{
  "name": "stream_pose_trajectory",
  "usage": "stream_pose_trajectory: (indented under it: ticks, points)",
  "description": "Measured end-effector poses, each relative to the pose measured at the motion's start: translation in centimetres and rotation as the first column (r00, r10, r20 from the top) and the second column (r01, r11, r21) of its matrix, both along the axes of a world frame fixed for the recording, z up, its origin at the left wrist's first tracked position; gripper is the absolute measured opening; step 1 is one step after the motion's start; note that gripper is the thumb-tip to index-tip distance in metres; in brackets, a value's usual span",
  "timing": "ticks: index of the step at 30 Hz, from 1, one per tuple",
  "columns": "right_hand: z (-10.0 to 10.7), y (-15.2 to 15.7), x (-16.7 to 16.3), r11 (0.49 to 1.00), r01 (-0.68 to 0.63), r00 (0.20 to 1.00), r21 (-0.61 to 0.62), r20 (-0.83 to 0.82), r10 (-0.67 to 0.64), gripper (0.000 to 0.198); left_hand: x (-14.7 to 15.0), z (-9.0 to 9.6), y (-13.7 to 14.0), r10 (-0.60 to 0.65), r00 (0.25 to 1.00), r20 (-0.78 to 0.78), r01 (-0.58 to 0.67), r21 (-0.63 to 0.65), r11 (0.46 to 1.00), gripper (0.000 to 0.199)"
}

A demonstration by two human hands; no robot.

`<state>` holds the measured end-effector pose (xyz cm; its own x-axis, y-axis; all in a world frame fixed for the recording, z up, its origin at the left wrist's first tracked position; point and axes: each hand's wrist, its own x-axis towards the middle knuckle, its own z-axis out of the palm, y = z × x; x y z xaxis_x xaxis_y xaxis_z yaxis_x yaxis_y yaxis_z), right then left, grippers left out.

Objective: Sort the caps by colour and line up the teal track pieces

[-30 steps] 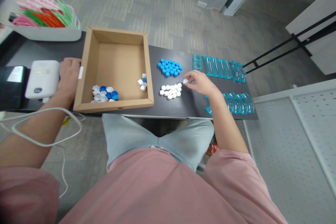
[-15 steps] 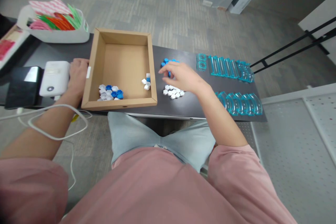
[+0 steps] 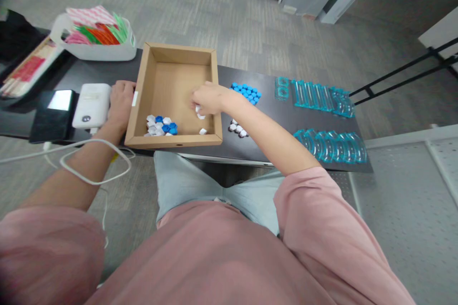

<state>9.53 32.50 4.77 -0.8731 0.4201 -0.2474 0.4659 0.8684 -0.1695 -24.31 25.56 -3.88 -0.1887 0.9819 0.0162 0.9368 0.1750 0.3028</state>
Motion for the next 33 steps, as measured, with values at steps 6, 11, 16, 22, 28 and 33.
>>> stream_pose_trajectory:
  ticks: [6,11,16,22,28,33]
  points:
    - [2.3,-1.3,7.0,0.986,0.072,0.877,-0.152,-0.462,-0.135,0.024,-0.6,-0.6,0.5,0.002,0.999,-0.050,-0.002,0.000,1.000,0.051]
    - [2.7,-4.0,11.6,0.954,0.225,0.738,-0.200,-0.604,-0.301,0.026,-0.7,-0.6,0.6,0.006,1.000,-0.014,-0.006,0.008,1.000,0.054]
    - [2.5,-6.6,17.2,0.863,0.440,0.589,-0.248,-0.646,-0.486,0.035,-1.1,-1.4,0.7,0.005,1.000,0.014,-0.006,0.073,0.997,0.051]
    - [-1.5,-11.1,24.3,0.640,0.681,0.414,-0.355,-0.534,-0.737,0.033,-1.4,-2.2,1.0,0.030,0.999,-0.018,-0.028,0.092,0.995,0.050]
    - [-7.9,-14.1,24.4,0.497,0.687,0.250,-0.531,-0.469,-0.847,0.047,-1.7,-2.4,1.3,0.034,0.999,-0.029,-0.032,0.092,0.995,0.052]
    - [-9.8,-14.4,23.9,0.481,0.644,0.168,-0.595,-0.504,-0.847,0.053,-1.6,-2.1,1.2,0.029,0.999,-0.026,-0.026,0.106,0.994,0.053]
